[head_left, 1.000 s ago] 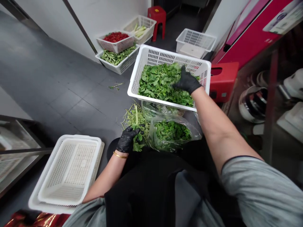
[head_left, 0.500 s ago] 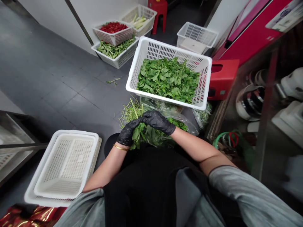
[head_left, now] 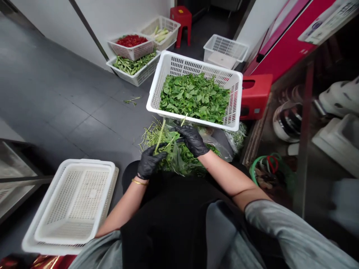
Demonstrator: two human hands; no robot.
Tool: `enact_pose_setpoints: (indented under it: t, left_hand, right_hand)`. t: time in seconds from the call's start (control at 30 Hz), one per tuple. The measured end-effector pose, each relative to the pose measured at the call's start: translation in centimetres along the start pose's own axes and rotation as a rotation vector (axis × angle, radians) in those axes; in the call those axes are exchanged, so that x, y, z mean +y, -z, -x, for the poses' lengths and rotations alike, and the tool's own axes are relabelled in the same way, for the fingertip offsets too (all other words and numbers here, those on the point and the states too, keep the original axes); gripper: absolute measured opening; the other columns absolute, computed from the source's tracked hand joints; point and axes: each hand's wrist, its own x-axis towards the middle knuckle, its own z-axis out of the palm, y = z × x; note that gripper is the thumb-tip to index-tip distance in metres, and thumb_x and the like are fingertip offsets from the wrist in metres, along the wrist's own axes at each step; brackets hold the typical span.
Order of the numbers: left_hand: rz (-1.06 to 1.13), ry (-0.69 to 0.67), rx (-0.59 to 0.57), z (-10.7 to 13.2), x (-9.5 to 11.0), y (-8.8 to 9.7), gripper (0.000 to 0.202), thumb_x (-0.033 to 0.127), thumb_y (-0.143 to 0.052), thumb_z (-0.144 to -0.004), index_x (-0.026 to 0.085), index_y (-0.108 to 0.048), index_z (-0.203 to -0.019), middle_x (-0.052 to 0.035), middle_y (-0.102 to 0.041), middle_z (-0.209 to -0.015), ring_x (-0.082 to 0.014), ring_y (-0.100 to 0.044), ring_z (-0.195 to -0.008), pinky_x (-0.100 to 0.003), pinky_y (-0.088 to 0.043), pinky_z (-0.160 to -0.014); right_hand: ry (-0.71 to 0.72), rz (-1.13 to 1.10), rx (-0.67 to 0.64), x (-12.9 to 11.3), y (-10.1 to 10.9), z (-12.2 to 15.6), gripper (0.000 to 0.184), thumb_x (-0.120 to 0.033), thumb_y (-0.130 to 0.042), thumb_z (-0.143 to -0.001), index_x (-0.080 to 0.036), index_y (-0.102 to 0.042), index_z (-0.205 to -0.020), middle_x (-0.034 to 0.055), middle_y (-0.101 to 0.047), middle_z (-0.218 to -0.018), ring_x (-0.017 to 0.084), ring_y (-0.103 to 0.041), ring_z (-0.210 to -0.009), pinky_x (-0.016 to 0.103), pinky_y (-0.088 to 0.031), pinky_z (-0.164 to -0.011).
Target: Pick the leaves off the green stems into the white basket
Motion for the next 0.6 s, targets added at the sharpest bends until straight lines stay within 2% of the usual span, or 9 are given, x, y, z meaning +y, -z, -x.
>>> enact_pose_setpoints:
  t: [0.07,0.13,0.2,0.27,0.37,0.43,0.53,0.6]
  left_hand:
    - [0.007,0.009,0.004,0.2,-0.6,-1.2,0.034,0.029,-0.094,-0.050,0.016,-0.080,-0.078,-0.0015,-0.070,-0.065,-0.0128,-0.057,-0.057,-0.023,-0.044,-0.052]
    - [0.033,0.007,0.022,-0.2,-0.9,-1.7,0.032,0.032,-0.095,-0.049,0.015,-0.078,-0.070,-0.0035,-0.070,-0.063,-0.0153,-0.059,-0.059,-0.025,-0.044,-0.053]
    - [0.032,-0.001,0.013,-0.8,-0.9,-1.5,0.034,0.032,-0.096,-0.045,0.015,-0.076,-0.066,-0.0047,-0.070,-0.062,-0.0163,-0.060,-0.060,-0.026,-0.043,-0.053]
    - [0.016,0.008,-0.018,-1.2,-0.6,-0.9,0.035,0.029,-0.097,-0.042,0.014,-0.076,-0.066,-0.0049,-0.071,-0.062,-0.0145,-0.058,-0.057,-0.024,-0.041,-0.050]
    - [0.040,0.061,-0.060,-1.1,-0.2,0.0,0.034,0.034,-0.095,-0.050,0.013,-0.075,-0.069,-0.0041,-0.071,-0.062,-0.0087,-0.048,-0.044,-0.022,-0.032,-0.041]
    - [0.098,0.091,-0.080,-0.7,-0.1,0.5,0.034,0.039,-0.091,-0.056,0.014,-0.074,-0.070,-0.0038,-0.071,-0.063,-0.0077,-0.047,-0.041,-0.021,-0.030,-0.038]
    - [0.170,0.106,-0.077,-0.1,-0.1,0.6,0.037,0.040,-0.091,-0.055,0.015,-0.070,-0.070,-0.0032,-0.071,-0.063,-0.0096,-0.052,-0.043,-0.020,-0.033,-0.039]
    - [0.178,0.112,-0.030,-0.1,-0.1,0.2,0.037,0.038,-0.092,-0.053,0.016,-0.068,-0.071,-0.0029,-0.072,-0.067,-0.0101,-0.053,-0.044,-0.020,-0.035,-0.039]
  right_hand:
    - [0.004,-0.030,0.032,0.4,-0.8,0.2,0.044,-0.053,-0.086,-0.060,-0.018,-0.073,-0.082,0.0039,-0.072,-0.089,0.012,-0.061,-0.071,0.020,-0.049,-0.048]
    - [-0.005,-0.008,0.005,0.6,-1.2,0.5,0.045,-0.054,-0.086,-0.061,-0.018,-0.072,-0.085,0.0032,-0.072,-0.091,0.012,-0.062,-0.070,0.019,-0.047,-0.046]
    - [-0.037,0.063,-0.111,0.5,-1.3,0.7,0.045,-0.054,-0.084,-0.064,-0.019,-0.072,-0.089,0.0018,-0.071,-0.089,0.010,-0.059,-0.063,0.019,-0.044,-0.044]
    - [-0.095,0.172,-0.276,0.0,-1.0,0.6,0.043,-0.052,-0.085,-0.066,-0.017,-0.072,-0.089,0.0002,-0.070,-0.080,0.007,-0.053,-0.053,0.020,-0.039,-0.042]
    - [-0.151,0.323,-0.467,-1.8,0.7,-0.4,0.040,-0.049,-0.086,-0.067,-0.014,-0.070,-0.077,-0.0018,-0.063,-0.059,0.006,-0.043,-0.043,0.021,-0.032,-0.039]
    - [-0.092,0.302,-0.455,-3.3,2.6,-1.3,0.038,-0.050,-0.081,-0.073,-0.014,-0.069,-0.073,-0.0047,-0.054,-0.050,0.005,-0.037,-0.039,0.021,-0.026,-0.038]
    - [0.060,0.140,-0.274,-4.3,4.8,-1.7,0.039,-0.054,-0.072,-0.080,-0.016,-0.067,-0.072,-0.0086,-0.041,-0.044,0.004,-0.029,-0.037,0.019,-0.023,-0.037]
    - [0.039,0.155,-0.269,-3.5,4.6,-0.8,0.041,-0.056,-0.071,-0.081,-0.017,-0.068,-0.073,-0.0063,-0.048,-0.048,0.006,-0.037,-0.040,0.020,-0.030,-0.039]
